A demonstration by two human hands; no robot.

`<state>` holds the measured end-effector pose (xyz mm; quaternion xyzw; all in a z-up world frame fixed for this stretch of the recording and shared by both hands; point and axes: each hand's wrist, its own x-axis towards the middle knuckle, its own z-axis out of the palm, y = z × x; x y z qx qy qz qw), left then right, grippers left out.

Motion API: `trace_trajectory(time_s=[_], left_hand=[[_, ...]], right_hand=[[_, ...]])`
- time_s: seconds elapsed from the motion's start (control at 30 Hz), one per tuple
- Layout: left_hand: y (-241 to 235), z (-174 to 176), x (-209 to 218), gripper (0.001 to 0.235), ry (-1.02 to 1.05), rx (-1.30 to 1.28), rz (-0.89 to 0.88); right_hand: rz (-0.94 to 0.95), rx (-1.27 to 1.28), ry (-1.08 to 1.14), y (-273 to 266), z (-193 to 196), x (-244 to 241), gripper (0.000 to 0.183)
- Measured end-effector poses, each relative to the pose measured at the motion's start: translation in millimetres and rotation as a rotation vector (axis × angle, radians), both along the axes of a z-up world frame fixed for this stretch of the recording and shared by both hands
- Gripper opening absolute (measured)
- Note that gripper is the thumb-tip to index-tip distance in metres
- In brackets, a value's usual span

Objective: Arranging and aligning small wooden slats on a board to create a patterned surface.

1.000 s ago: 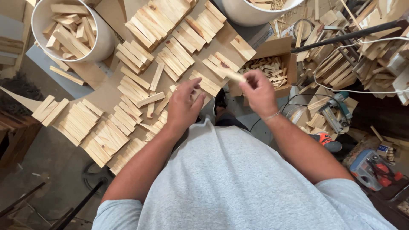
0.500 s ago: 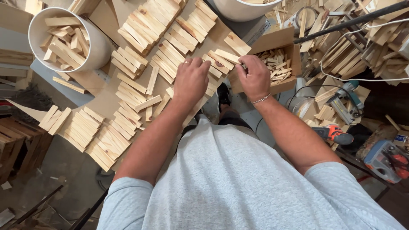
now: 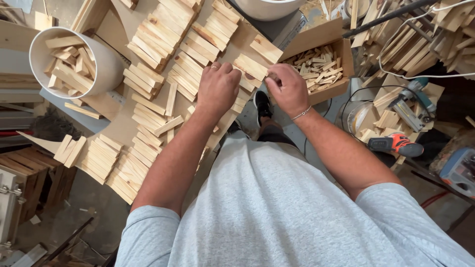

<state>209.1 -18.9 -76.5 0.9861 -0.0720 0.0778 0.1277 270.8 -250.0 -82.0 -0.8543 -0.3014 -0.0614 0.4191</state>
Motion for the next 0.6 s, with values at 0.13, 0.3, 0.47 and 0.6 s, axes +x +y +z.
trace_trajectory(time_s=[0.13, 0.3, 0.47, 0.6], left_hand=[[2.5, 7.2, -1.7, 0.030, 0.091, 0.019, 0.032], [0.8, 12.3, -1.1, 0.039, 0.189, 0.034, 0.123], [0.4, 12.4, 0.5, 0.038, 0.213, 0.037, 0.131], [1.3, 10.1, 2.7, 0.037, 0.256, 0.019, 0.120]], right_hand=[[-0.029, 0.052, 0.078, -9.0, -12.5, -3.6, 0.019], [-0.001, 0.021, 0.215, -16.2, -33.7, 0.5, 0.013], [0.187, -0.118, 0.264, -14.1, -35.9, -1.6, 0.015], [0.264, -0.148, 0.213, -9.5, -36.0, 2.4, 0.013]])
